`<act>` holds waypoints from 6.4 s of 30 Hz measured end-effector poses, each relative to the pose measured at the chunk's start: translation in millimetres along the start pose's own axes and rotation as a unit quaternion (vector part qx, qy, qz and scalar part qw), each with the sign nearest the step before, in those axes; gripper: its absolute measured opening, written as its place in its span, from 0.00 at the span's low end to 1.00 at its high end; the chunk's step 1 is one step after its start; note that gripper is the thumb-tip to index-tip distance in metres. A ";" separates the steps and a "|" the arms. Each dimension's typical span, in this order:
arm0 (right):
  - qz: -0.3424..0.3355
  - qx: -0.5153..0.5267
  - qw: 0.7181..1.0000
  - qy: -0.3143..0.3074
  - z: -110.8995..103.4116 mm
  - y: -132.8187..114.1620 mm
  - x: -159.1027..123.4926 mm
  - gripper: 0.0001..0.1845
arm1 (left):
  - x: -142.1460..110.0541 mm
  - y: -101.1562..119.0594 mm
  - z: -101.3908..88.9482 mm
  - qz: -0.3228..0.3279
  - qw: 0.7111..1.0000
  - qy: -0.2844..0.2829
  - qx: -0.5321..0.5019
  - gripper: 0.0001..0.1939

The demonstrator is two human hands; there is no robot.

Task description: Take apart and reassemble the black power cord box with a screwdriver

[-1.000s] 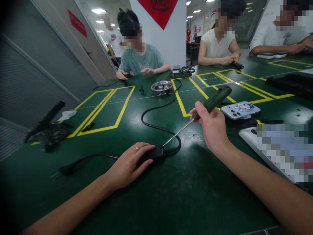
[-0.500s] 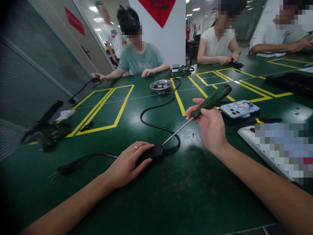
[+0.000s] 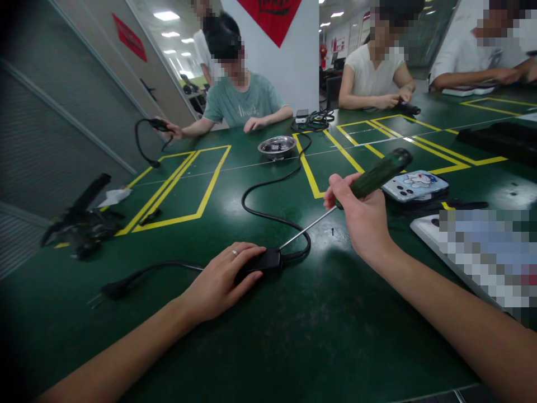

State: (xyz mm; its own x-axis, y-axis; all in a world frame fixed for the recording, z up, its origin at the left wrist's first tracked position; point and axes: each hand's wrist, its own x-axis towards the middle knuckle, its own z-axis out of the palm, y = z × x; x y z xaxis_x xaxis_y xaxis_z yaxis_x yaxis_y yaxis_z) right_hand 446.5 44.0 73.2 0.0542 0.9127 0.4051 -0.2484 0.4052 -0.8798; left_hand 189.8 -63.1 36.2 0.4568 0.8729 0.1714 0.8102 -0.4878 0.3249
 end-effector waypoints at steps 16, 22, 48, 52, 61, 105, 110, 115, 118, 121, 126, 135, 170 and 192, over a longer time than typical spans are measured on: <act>0.036 0.087 0.996 -0.002 -8.2 4.9 4.2 0.11 | -1.1 0.4 0.0 -0.004 1.000 -0.009 0.002 0.21; -0.004 0.038 0.999 0.016 -1.5 1.2 2.9 0.10 | 0.1 -0.5 0.1 -0.005 1.000 -0.010 0.001 0.21; -0.041 0.062 0.997 0.006 -0.4 1.5 1.5 0.09 | -0.7 -0.2 0.2 -0.003 1.000 -0.008 0.000 0.21; -0.017 0.089 0.996 0.001 -1.0 0.4 0.0 0.05 | -0.3 0.0 -0.3 -0.004 1.000 -0.009 -0.001 0.21; 0.012 0.141 0.990 -0.003 -9.6 4.0 2.0 0.13 | -0.7 -0.4 -0.2 -0.001 1.000 -0.008 0.002 0.21; -0.262 -0.122 0.941 0.175 -21.7 -9.1 26.4 0.10 | -7.0 -14.7 -12.5 -0.051 0.998 -0.033 -0.031 0.23; -0.143 -0.002 0.978 0.150 -10.0 -13.0 17.2 0.13 | -2.4 -11.1 -6.4 -0.042 0.997 -0.005 -0.059 0.20; 0.022 0.042 0.996 0.081 3.2 -3.4 -5.1 0.15 | -1.8 -10.5 -8.7 -0.028 0.998 -0.006 -0.060 0.20; 0.076 0.058 0.994 0.061 5.3 4.3 -11.4 0.15 | -1.8 -10.9 -9.4 -0.030 0.997 -0.005 -0.064 0.19; 0.099 0.072 0.991 0.056 5.3 8.8 -13.2 0.15 | -1.3 -10.6 -9.6 -0.026 0.998 0.000 -0.065 0.17; 0.132 0.083 0.987 0.046 6.3 10.7 -16.7 0.13 | -1.2 -9.2 -11.9 -0.016 0.998 0.004 -0.055 0.16; 0.148 0.085 0.984 0.053 8.4 8.1 -18.6 0.12 | -3.3 -14.0 -5.5 0.002 0.999 0.025 -0.047 0.16; 0.110 0.068 0.990 0.063 5.6 9.1 -16.7 0.13 | -6.5 -25.2 4.6 0.109 0.989 0.099 -0.007 0.18; 0.030 -0.024 0.999 0.011 9.8 0.4 -24.7 0.10 | -2.9 -22.8 4.7 0.050 0.994 0.078 -0.062 0.13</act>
State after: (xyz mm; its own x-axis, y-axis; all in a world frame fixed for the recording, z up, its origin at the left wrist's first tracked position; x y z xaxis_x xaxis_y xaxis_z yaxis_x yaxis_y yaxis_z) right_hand 435.6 21.1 65.3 0.0622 0.9360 0.3463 -0.2050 0.3516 -0.9134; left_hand 171.7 -54.5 23.9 0.4624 0.8155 0.3480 0.7074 -0.5759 0.4097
